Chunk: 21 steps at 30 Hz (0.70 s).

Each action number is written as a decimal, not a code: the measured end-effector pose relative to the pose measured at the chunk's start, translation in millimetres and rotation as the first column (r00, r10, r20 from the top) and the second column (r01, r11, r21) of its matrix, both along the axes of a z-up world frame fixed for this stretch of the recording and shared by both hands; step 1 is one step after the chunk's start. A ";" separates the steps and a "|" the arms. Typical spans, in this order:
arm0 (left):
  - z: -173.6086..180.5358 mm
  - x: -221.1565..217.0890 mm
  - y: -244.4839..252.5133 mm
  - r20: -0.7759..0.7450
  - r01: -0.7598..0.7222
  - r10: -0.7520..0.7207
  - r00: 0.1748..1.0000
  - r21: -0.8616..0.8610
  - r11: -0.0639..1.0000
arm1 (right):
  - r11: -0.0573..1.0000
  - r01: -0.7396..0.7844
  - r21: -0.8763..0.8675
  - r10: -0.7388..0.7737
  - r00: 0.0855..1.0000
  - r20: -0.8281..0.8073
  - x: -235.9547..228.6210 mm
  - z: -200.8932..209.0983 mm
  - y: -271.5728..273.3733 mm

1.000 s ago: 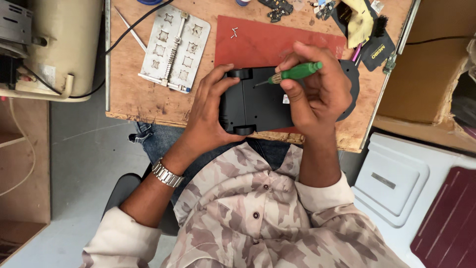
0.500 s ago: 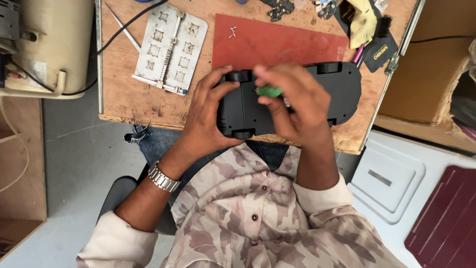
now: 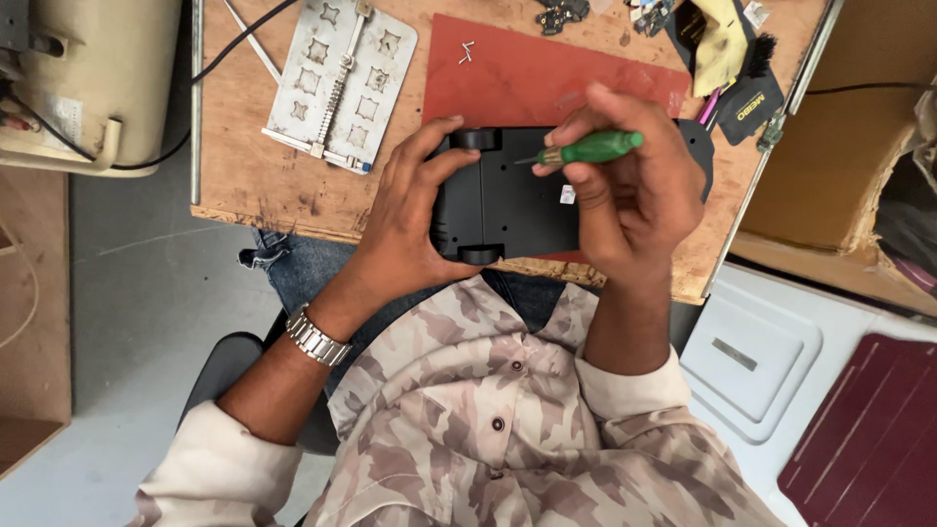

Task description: The person uses a green screwdriver to remove screws from the bottom of a black electronic device. After removing the screws, they open the casing to reveal the internal components, including a purple battery and circuit board.

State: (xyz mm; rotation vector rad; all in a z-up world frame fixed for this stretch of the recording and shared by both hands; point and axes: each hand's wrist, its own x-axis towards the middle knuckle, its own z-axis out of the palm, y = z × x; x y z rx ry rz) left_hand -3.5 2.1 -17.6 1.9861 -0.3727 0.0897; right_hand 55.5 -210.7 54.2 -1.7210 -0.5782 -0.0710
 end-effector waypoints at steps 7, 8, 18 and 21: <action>-0.2 2.3 -0.1 0.027 -0.006 0.006 1.000 -0.006 1.000 | 0.950 -0.036 -0.309 0.096 0.979 0.182 4.4 8.7 7.2; -0.7 2.2 -0.2 0.022 -0.006 0.006 1.000 -0.008 1.000 | 0.951 -0.057 -0.305 0.117 0.976 0.184 5.9 10.6 8.3; -1.0 2.0 0.5 -0.023 -0.010 0.011 1.000 0.010 1.000 | 0.943 0.090 -0.322 0.048 0.916 0.399 7.5 15.5 22.7; -1.2 1.6 -0.5 -0.040 -0.002 0.002 0.999 0.016 1.000 | 0.974 0.008 -0.227 0.076 0.930 0.361 6.8 11.1 23.0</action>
